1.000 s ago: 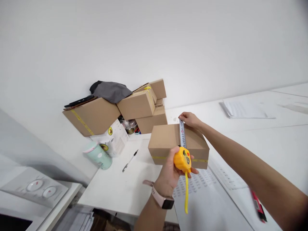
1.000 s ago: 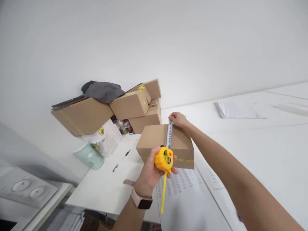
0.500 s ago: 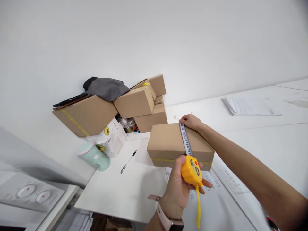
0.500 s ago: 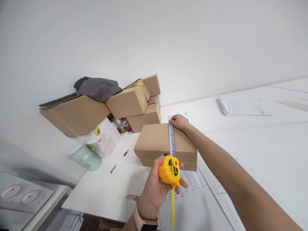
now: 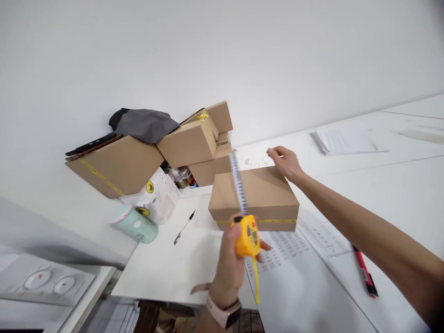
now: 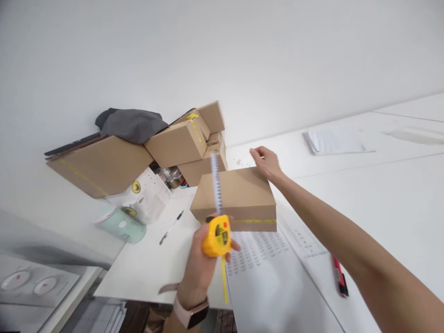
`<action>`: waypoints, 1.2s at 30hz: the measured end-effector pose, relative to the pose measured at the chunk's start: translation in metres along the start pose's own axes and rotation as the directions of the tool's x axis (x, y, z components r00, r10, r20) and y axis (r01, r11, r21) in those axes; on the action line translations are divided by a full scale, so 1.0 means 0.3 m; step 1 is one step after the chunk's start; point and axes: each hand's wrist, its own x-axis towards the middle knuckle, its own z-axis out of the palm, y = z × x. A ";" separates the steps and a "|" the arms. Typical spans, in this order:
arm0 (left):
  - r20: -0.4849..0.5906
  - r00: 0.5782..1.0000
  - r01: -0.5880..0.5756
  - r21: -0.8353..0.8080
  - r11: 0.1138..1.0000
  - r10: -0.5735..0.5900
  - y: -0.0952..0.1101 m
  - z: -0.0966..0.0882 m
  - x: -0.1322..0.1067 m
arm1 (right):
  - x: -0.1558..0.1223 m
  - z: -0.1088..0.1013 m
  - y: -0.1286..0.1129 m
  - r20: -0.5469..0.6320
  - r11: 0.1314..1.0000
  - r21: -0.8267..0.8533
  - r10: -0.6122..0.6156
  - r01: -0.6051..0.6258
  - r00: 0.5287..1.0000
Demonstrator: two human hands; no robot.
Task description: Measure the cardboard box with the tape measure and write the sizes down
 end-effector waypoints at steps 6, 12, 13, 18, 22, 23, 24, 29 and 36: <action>-0.258 0.904 -0.270 0.273 0.923 0.341 0.020 -0.301 -0.026 | -0.268 -0.208 0.152 0.117 0.989 0.035 0.138 -0.143 0.983; -0.167 0.965 -0.175 0.167 0.970 0.203 0.013 -0.353 0.066 | -0.433 -0.247 0.134 0.395 0.999 0.028 0.013 -0.026 0.919; -0.146 0.968 -0.181 0.151 0.972 0.203 0.027 -0.340 0.074 | -0.425 -0.247 0.107 0.379 1.000 0.006 0.002 -0.005 0.925; -0.032 0.961 -0.265 0.178 0.948 0.275 0.141 -0.272 0.098 | -0.302 -0.256 -0.036 0.274 0.993 -0.121 0.036 -0.002 0.961; -0.019 0.954 -0.287 0.223 0.932 0.298 0.198 -0.237 0.138 | -0.207 -0.238 -0.085 0.188 0.966 -0.260 0.042 0.009 0.981; -0.027 0.954 -0.286 0.228 0.931 0.299 0.203 -0.231 0.147 | -0.188 -0.227 -0.088 0.146 0.946 -0.323 0.005 0.043 0.989; -0.035 0.952 -0.288 0.229 0.930 0.304 0.203 -0.226 0.152 | -0.171 -0.214 -0.090 0.109 0.920 -0.380 -0.053 0.091 0.993; -0.013 0.923 -0.371 0.237 0.898 0.385 0.132 -0.168 0.083 | -0.105 -0.138 -0.090 0.202 0.827 -0.426 -0.309 0.367 0.930; 0.181 0.983 -0.041 0.066 0.997 0.029 -0.141 -0.033 -0.029 | -0.090 -0.077 -0.074 0.181 0.767 -0.462 -0.410 0.445 0.894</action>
